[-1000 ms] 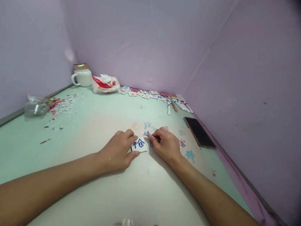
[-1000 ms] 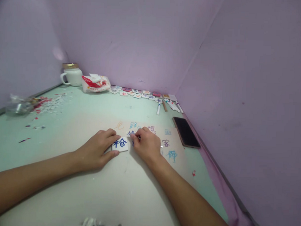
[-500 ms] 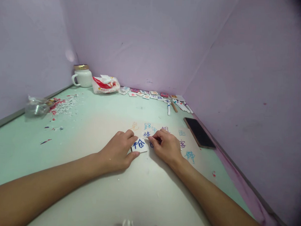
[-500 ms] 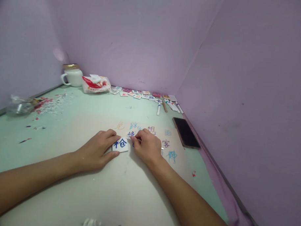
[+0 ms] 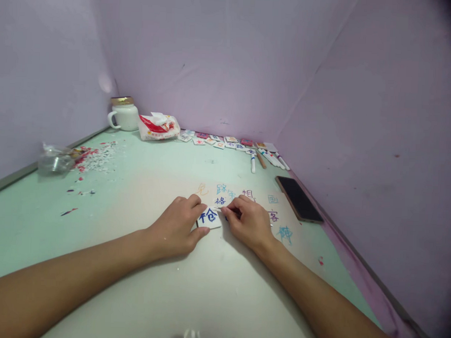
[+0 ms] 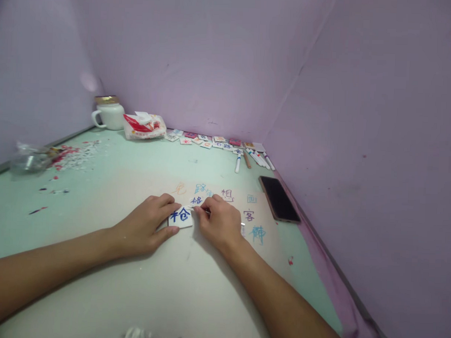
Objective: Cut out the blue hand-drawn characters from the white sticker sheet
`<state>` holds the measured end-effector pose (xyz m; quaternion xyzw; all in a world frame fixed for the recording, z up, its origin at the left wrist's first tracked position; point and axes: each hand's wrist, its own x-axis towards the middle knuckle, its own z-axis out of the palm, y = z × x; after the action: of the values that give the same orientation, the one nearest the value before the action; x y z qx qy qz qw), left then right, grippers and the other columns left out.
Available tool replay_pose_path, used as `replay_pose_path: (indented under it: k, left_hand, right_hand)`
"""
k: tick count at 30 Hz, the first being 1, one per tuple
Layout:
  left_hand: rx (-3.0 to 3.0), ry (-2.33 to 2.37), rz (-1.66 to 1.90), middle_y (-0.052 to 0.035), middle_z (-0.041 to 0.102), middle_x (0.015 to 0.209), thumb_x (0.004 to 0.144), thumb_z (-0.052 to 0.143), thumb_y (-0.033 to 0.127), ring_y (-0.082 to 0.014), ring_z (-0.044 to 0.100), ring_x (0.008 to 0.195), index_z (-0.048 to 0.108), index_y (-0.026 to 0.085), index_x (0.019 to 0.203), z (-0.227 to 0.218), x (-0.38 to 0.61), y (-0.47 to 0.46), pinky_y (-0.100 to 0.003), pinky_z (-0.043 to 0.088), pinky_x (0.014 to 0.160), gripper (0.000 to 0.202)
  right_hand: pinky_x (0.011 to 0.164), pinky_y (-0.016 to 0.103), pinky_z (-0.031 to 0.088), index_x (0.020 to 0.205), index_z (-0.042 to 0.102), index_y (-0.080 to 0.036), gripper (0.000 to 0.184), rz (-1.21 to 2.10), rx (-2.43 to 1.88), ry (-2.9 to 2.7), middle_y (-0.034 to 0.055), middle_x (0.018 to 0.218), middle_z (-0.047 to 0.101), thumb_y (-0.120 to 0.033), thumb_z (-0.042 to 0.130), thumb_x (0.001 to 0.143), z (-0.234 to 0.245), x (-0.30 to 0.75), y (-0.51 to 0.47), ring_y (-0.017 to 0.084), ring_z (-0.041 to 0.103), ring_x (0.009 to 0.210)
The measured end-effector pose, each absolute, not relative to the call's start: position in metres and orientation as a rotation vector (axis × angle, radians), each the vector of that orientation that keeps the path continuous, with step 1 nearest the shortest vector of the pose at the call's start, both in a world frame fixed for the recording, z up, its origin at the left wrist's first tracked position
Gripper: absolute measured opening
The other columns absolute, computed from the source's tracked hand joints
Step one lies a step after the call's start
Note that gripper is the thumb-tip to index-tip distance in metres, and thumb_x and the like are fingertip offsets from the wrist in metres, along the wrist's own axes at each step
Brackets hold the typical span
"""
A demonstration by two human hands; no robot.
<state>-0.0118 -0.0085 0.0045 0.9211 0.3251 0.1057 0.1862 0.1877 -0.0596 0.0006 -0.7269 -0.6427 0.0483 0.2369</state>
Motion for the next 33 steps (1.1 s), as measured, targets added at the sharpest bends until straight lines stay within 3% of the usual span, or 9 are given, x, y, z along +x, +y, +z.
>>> replay_pose_path:
  k: [22,33]
  left_hand:
    - [2.64,0.916,0.36,-0.0129,0.059,0.107,0.089,0.052,0.035,-0.0281,0.057,0.092,0.065,0.012,0.116,-0.004,-0.012,-0.008,-0.049,0.047,0.09,0.038]
    - [2.665,0.898,0.385,-0.0128,0.06,0.106,0.089,0.052,0.035,-0.0275,0.058,0.091,0.065,0.014,0.111,-0.004,-0.011,-0.007,-0.049,0.048,0.089,0.034]
  right_hand:
    - [0.063,0.028,0.035,0.075,0.071,-0.02,0.016,0.144,-1.942,-1.772,0.001,0.078,0.068,-0.029,0.066,0.086,-0.002,0.185,-0.062,0.015,0.058,0.068]
    - [0.059,0.029,0.029,0.078,0.075,-0.022,0.018,0.1,-2.082,-1.846,0.0017,0.082,0.07,-0.033,0.065,0.088,0.005,0.181,-0.059,0.015,0.059,0.068]
